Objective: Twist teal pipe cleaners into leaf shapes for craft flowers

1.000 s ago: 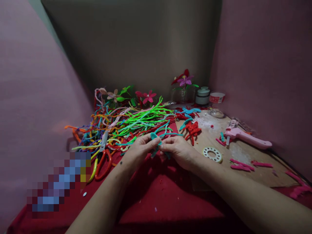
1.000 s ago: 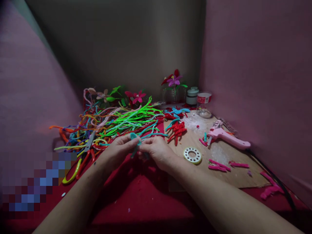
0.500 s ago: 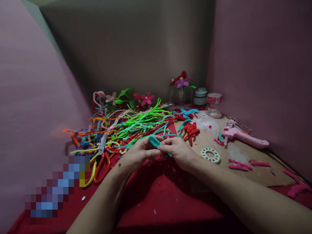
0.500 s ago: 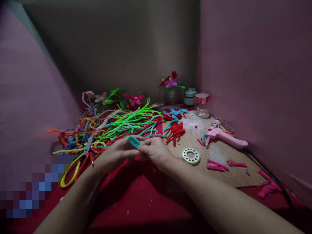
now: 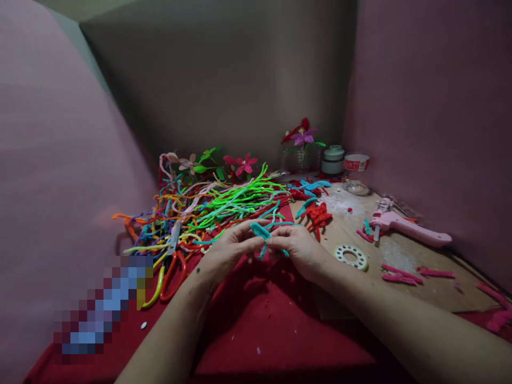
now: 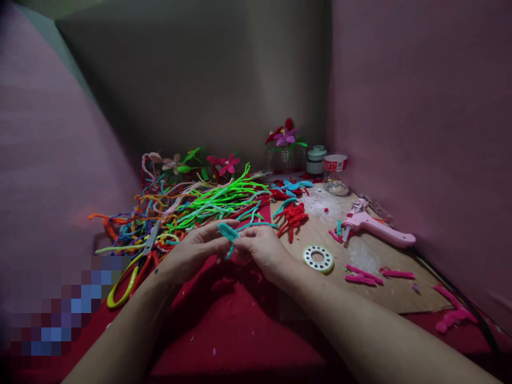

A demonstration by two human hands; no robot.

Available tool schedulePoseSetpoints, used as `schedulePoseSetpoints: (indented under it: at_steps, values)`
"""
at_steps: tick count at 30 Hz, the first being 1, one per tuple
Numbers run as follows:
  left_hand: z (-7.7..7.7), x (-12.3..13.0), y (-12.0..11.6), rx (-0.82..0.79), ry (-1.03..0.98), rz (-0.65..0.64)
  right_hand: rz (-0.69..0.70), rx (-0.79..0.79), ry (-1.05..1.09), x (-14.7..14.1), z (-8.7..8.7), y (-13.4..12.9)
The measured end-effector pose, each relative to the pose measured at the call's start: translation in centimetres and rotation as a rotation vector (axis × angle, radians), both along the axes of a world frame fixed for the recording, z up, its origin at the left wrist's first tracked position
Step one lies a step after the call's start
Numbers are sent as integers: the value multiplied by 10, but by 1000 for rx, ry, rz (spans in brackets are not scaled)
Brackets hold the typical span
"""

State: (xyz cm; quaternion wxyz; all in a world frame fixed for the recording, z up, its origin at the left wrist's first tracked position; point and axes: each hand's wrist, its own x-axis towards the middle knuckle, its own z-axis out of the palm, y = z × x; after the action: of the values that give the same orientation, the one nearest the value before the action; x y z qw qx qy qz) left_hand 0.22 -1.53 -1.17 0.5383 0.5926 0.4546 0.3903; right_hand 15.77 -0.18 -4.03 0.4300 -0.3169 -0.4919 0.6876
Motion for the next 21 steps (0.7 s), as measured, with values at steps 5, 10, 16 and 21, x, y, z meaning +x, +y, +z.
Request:
schedulePoseSetpoints:
  at_steps: [5, 10, 16, 21]
  values:
    - [-7, 0, 4, 71, 54, 77, 96, 113, -123, 2, 1, 0]
    - [-9, 5, 4, 39, -47, 131, 114, -3, -81, 2, 0, 0]
    - [-9, 11, 3, 53, -118, 228, 159, -99, -50, 3, 4, -2]
    - [-5, 15, 0, 149, 53, 314, 180, 11, -105, 2, 1, -3]
